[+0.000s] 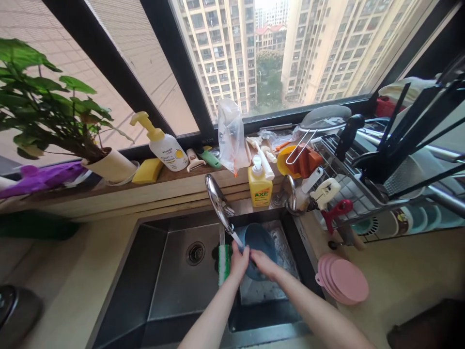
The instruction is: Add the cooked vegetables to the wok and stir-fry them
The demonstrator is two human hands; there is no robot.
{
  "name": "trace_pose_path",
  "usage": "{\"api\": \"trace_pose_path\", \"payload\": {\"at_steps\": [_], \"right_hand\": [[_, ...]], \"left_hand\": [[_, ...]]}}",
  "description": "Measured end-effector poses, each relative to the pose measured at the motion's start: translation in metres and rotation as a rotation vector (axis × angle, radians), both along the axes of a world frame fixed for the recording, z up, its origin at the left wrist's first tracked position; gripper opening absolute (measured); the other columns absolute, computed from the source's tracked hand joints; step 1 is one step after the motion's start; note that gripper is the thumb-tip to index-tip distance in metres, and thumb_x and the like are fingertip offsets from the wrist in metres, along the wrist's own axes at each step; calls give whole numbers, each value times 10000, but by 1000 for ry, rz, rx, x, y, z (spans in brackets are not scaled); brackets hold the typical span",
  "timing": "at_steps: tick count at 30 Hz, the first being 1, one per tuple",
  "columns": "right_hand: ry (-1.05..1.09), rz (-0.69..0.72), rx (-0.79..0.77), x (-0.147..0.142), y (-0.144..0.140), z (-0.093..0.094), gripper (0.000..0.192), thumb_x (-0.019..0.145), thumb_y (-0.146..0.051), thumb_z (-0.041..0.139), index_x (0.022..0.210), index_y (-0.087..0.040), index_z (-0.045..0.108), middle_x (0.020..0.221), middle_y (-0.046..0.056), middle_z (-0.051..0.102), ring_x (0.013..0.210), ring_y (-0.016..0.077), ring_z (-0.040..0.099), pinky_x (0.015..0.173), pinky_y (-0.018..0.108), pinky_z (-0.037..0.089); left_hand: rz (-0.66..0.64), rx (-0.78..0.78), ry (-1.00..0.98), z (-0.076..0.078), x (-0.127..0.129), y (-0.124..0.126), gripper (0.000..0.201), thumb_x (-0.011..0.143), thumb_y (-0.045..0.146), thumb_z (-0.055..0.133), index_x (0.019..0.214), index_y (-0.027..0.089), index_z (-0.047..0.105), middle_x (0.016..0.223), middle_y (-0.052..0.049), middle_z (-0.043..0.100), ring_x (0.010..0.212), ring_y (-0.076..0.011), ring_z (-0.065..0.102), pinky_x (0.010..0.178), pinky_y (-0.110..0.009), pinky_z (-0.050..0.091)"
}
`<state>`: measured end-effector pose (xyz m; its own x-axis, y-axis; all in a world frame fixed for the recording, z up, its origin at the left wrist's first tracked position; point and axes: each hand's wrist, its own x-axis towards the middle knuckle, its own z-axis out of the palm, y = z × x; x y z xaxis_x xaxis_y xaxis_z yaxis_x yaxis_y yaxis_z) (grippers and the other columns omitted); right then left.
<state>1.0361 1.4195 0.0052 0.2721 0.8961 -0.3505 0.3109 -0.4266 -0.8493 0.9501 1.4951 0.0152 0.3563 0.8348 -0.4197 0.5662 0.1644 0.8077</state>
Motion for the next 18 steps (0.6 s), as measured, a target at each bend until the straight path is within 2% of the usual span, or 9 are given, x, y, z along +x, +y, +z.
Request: {"api": "trace_pose_path", "payload": {"at_steps": [2,4,6,9,11,13,15,18], "right_hand": [[75,-64,36,-6,10,10,439,906,-225,190,1153,-166,548,1007,71,672,898,171,626,725,266,479],[147,-121,68,-8,7,17,457,903,-233,178,1239,-169,481,1081,71,647,945,164,614,748,260,478],[214,-102,119,-5,-13,18,399,869,-267,300,1186,-183,527,1082,59,645,962,180,600,789,277,470],[163,-29,182,15,-56,8,308,706,-229,521,992,-203,632,960,33,677,911,214,592,834,318,445],[86,-150,164,36,-79,-3,270,619,-189,559,873,-204,650,865,28,687,865,229,598,826,331,444],[47,-371,126,58,-87,-14,250,631,-217,535,861,-192,629,830,49,680,833,243,603,803,352,454],[2,-546,115,74,-80,-18,302,714,-291,473,969,-175,586,871,77,665,837,250,600,797,375,458],[-39,-597,165,79,-49,-12,379,804,-352,400,1111,-168,527,987,92,653,911,235,591,837,359,449]], "left_hand": [[13,-26,-10,1,1,-5,519,805,444,530,1242,187,422,1043,-105,671,999,-243,638,870,-335,460],[20,-50,-31,5,1,-4,513,818,481,497,1230,185,418,1047,-106,669,970,-224,643,855,-325,468],[24,-60,-52,11,1,3,516,827,476,484,1244,189,385,1050,-101,667,941,-204,646,844,-317,475],[-4,-70,-60,22,0,17,517,821,380,496,1279,200,335,1038,-78,668,899,-174,649,817,-294,483],[-50,-70,-39,29,-3,24,508,794,290,509,1273,210,359,971,-53,678,835,-170,653,777,-287,489],[-100,-49,2,34,-7,27,524,743,219,539,1251,223,412,900,-37,684,787,-189,650,760,-306,487],[-150,-16,47,37,-9,24,591,669,159,590,1241,227,458,890,-47,690,824,-233,648,801,-345,473],[-220,42,109,39,-8,15,685,593,86,625,1254,217,502,1047,-108,680,1014,-317,610,927,-405,412]]}}
